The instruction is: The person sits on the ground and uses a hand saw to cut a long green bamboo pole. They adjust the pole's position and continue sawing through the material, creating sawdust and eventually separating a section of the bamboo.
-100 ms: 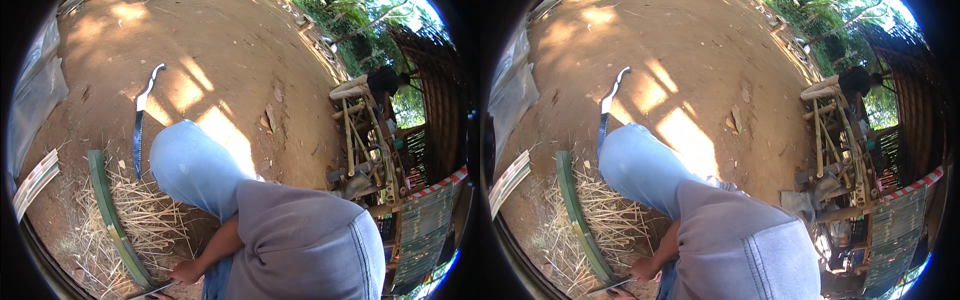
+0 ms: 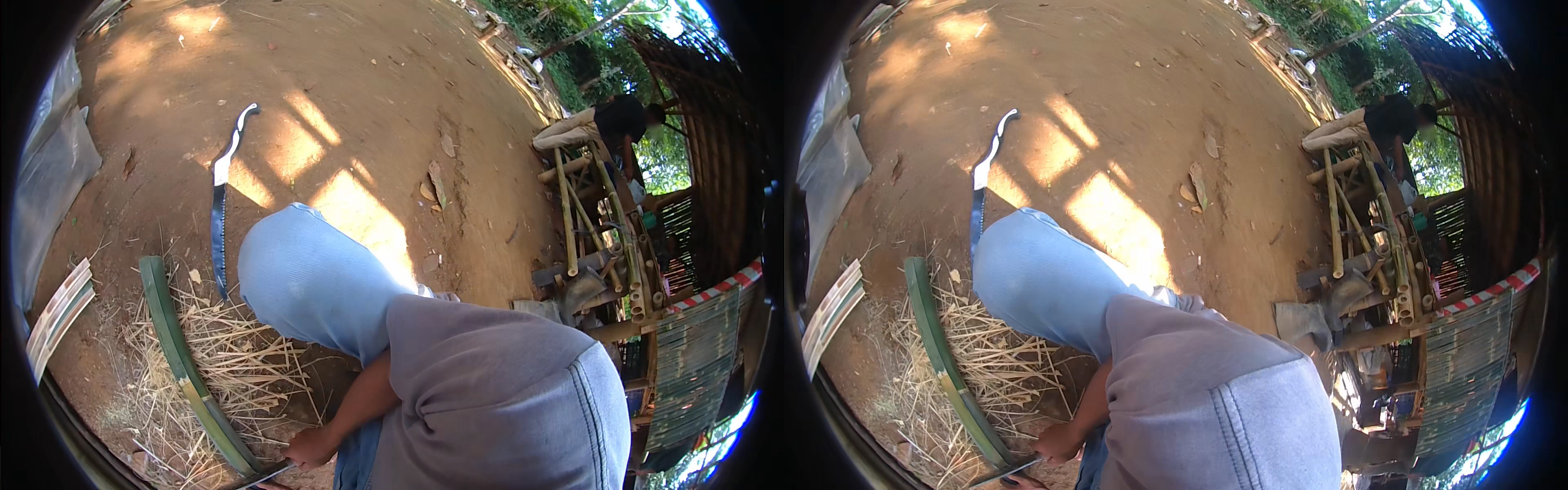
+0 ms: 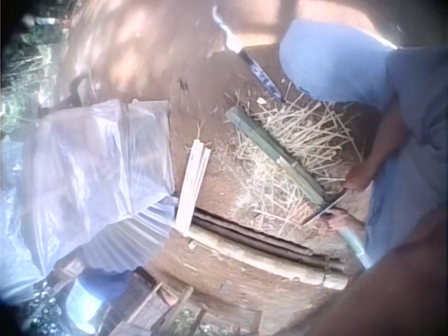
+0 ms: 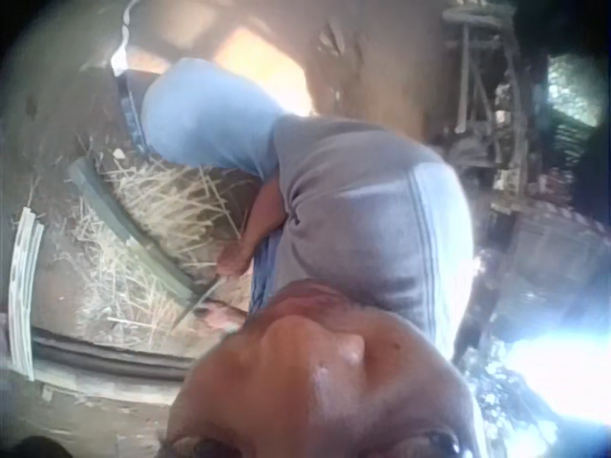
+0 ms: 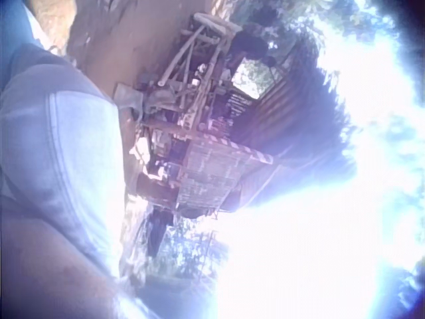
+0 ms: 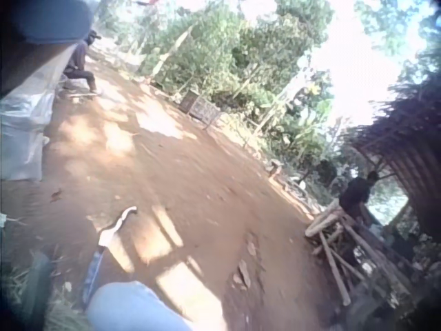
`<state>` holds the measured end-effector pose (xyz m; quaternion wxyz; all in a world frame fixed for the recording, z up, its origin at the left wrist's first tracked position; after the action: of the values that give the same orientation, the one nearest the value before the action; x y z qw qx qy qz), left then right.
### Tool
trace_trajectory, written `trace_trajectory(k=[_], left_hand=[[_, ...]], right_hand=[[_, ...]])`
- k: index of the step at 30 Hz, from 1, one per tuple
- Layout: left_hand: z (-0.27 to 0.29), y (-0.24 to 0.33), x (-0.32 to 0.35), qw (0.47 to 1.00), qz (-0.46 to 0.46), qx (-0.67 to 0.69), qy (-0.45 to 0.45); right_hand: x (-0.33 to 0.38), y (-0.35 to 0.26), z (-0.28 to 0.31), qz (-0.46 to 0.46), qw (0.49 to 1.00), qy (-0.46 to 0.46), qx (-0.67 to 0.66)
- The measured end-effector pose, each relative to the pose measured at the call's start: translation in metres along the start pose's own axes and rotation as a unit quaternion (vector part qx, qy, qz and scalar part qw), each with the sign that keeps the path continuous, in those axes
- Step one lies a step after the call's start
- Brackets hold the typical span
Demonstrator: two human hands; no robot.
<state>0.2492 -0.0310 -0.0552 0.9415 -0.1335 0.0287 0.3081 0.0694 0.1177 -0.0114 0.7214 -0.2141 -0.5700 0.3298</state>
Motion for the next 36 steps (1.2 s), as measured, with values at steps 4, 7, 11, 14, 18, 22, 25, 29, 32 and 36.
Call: trace_trajectory(k=[4, 7, 11, 14, 18, 22, 25, 29, 32, 36], left_hand=[[-0.029, -0.012, 0.01, 1.0, -0.013, -0.02, 0.002], [-0.079, -0.026, 0.045, 0.997, -0.041, -0.065, -0.013], [-0.05, -0.015, 0.026, 0.991, 0.063, 0.098, -0.061], [0.013, 0.003, -0.016, 0.976, 0.125, 0.176, -0.031], [-0.004, -0.001, -0.007, 0.984, 0.094, 0.145, -0.05], [-0.004, 0.01, 0.005, 0.999, -0.028, -0.031, -0.008], [-0.013, 0.015, 0.016, 0.985, -0.083, -0.146, 0.027], [-0.031, 0.01, 0.026, 0.977, -0.088, -0.195, 0.016], [0.008, 0.006, -0.015, 0.962, 0.131, 0.135, -0.199], [-0.018, 0.005, 0.012, 0.999, -0.039, -0.009, -0.007]], right_hand=[[-0.004, 0.001, -0.002, -0.003, 1.0, 0.004, -0.008], [-0.001, 0.0, 0.0, -0.018, 1.0, -0.017, -0.017], [-0.005, 0.006, -0.003, -0.018, 1.0, -0.017, -0.002], [-0.001, 0.002, 0.003, -0.031, 0.999, -0.028, -0.009], [0.0, 0.002, 0.001, -0.034, 0.999, -0.025, -0.015], [0.002, -0.001, 0.006, -0.027, 0.999, -0.021, -0.004], [0.003, -0.002, 0.007, -0.035, 0.999, -0.033, 0.004], [0.005, -0.004, 0.009, -0.034, 0.999, -0.025, -0.002], [0.004, -0.002, 0.008, -0.027, 0.999, -0.02, -0.003], [0.004, -0.002, 0.007, -0.028, 0.999, -0.02, 0.002]])
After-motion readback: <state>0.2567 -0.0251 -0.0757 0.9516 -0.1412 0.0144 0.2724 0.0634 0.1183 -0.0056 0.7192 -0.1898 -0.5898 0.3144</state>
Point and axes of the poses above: each hand's wrist, its own x-axis away from the middle knuckle, its own z-axis out of the back of the hand, y = z × x, the point moved 5 cm from there along -x, towards the middle knuckle, and after that the axes turned 12 degrees about -z, right-handed, at the moved point
